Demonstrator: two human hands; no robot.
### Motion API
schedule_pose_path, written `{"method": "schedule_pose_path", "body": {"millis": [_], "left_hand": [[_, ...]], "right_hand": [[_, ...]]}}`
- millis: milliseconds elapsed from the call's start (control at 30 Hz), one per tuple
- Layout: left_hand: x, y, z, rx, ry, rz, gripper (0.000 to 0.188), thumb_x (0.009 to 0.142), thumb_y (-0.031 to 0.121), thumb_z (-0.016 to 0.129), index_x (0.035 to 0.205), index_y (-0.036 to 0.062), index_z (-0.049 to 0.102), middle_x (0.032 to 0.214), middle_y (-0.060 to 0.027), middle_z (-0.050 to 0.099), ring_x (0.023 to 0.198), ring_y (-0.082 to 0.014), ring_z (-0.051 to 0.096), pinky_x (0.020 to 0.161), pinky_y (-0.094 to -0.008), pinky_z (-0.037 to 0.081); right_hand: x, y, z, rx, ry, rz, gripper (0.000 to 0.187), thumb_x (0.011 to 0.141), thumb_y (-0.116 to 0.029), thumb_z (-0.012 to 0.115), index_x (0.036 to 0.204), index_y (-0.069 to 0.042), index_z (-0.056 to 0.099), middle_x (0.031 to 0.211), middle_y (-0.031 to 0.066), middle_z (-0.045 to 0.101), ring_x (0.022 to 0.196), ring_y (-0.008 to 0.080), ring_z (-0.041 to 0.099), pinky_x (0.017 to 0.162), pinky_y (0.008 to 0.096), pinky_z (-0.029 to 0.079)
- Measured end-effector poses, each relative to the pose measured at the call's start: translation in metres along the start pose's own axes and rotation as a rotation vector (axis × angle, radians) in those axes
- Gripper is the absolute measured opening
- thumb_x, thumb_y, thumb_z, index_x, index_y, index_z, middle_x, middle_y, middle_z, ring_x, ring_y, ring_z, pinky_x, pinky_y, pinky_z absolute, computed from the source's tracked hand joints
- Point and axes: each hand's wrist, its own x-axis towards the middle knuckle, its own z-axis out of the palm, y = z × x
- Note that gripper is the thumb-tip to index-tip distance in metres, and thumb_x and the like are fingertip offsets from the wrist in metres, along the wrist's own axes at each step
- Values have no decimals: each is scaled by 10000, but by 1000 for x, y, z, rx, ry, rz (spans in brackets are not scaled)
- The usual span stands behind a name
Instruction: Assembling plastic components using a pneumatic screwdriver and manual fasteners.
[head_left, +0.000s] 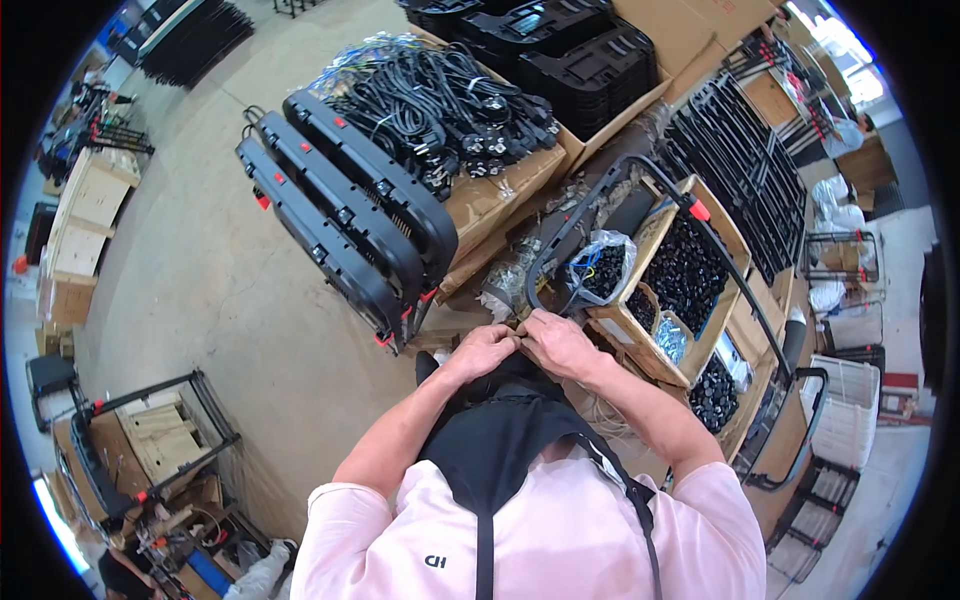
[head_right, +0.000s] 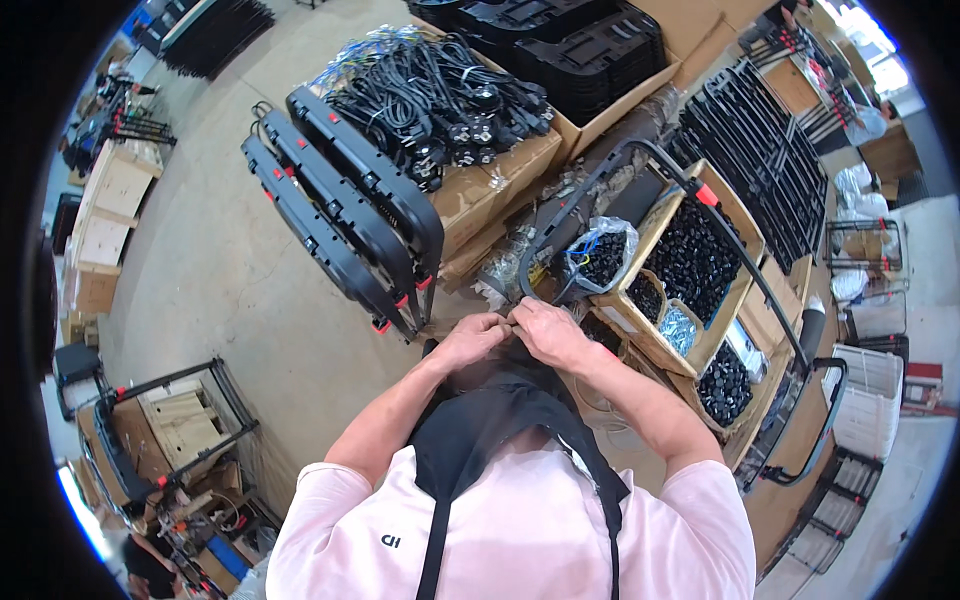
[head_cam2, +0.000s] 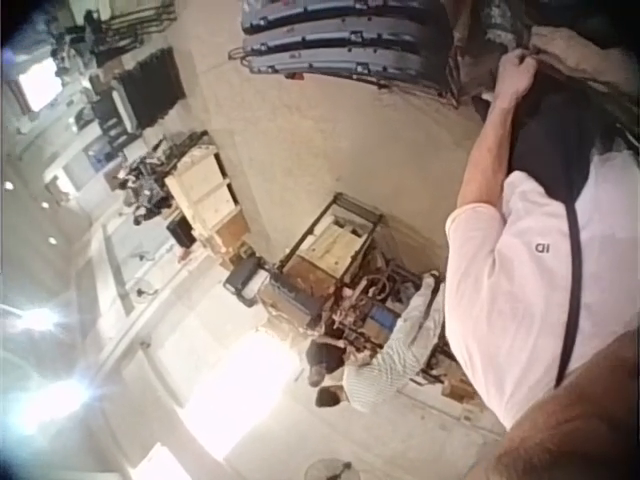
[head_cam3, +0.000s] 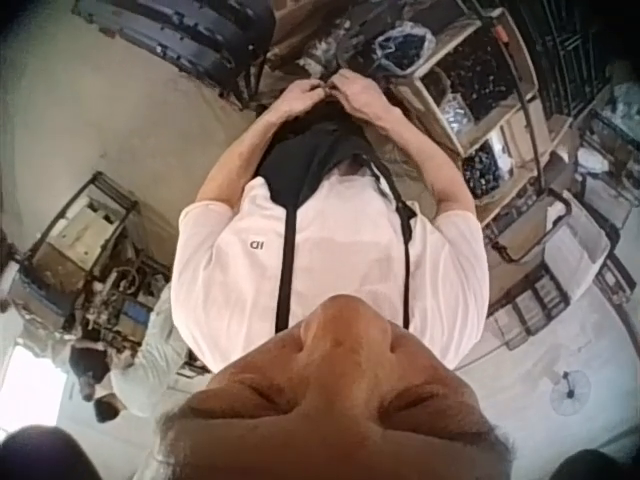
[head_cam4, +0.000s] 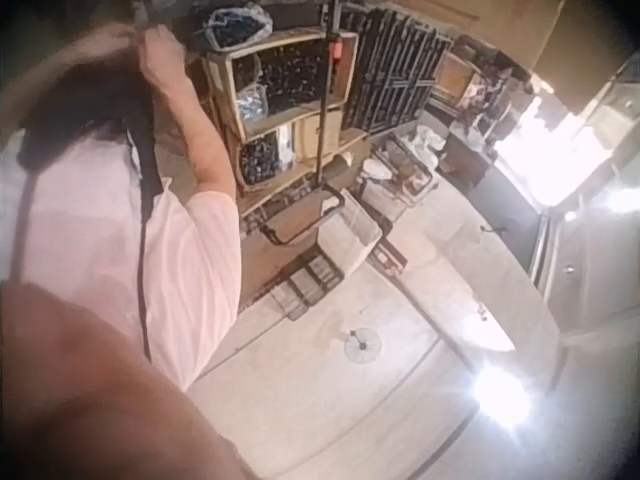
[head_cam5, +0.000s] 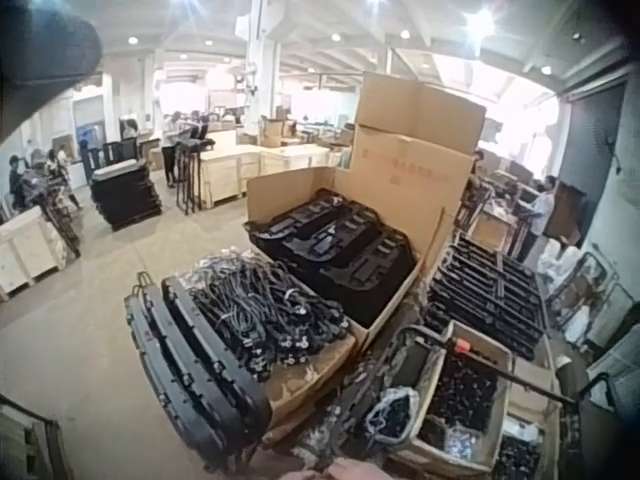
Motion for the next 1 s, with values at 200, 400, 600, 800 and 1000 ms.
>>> {"method": "schedule_pose_path", "body": {"millis": [200, 400, 600, 800, 1000], "left_hand": [[7, -3, -1, 32, 5, -167, 373, 986, 352, 648, 1081, 3, 741, 950, -110, 751, 893, -188, 689, 825, -374, 541], [10, 5, -1, -10, -190, -204, 328, 1056, 310, 641, 1118, 1, 731, 917, -68, 766, 822, -142, 695, 773, -324, 580], [5, 0, -13, 47, -221, -259, 317, 1077, 267, 611, 1188, -9, 723, 942, -68, 764, 827, -134, 692, 773, -300, 570], [28, -20, 8, -242, -251, -251, 276, 1094, 229, 598, 1160, -13, 714, 915, -69, 737, 795, -130, 674, 761, -282, 558], [22, -13, 16, -424, -217, -293, 286, 1111, 244, 585, 1176, -9, 701, 940, -70, 736, 818, -138, 686, 768, -283, 557]], "right_hand": [[-54, -27, 45, 377, -87, 831, 484, 945, -350, 743, 1279, -28, 605, 1085, 201, 716, 1003, 369, 719, 864, 490, 563], [-58, 40, 125, 212, -74, 1239, 645, 932, -512, 722, 1366, -47, 611, 1232, 256, 729, 1179, 412, 699, 1001, 513, 551], [0, 107, 172, 55, -260, 1090, 414, 1041, -439, 512, 1157, -109, 733, 1197, 149, 751, 1093, 395, 742, 854, 518, 616], [-35, 109, 194, 550, 151, 1642, 427, 985, -404, 573, 944, -8, 727, 975, 201, 747, 871, 397, 774, 733, 454, 611], [-81, -12, 172, 764, 114, 1551, 350, 954, -323, 617, 950, 21, 681, 965, 261, 750, 938, 400, 751, 829, 503, 576]]}}
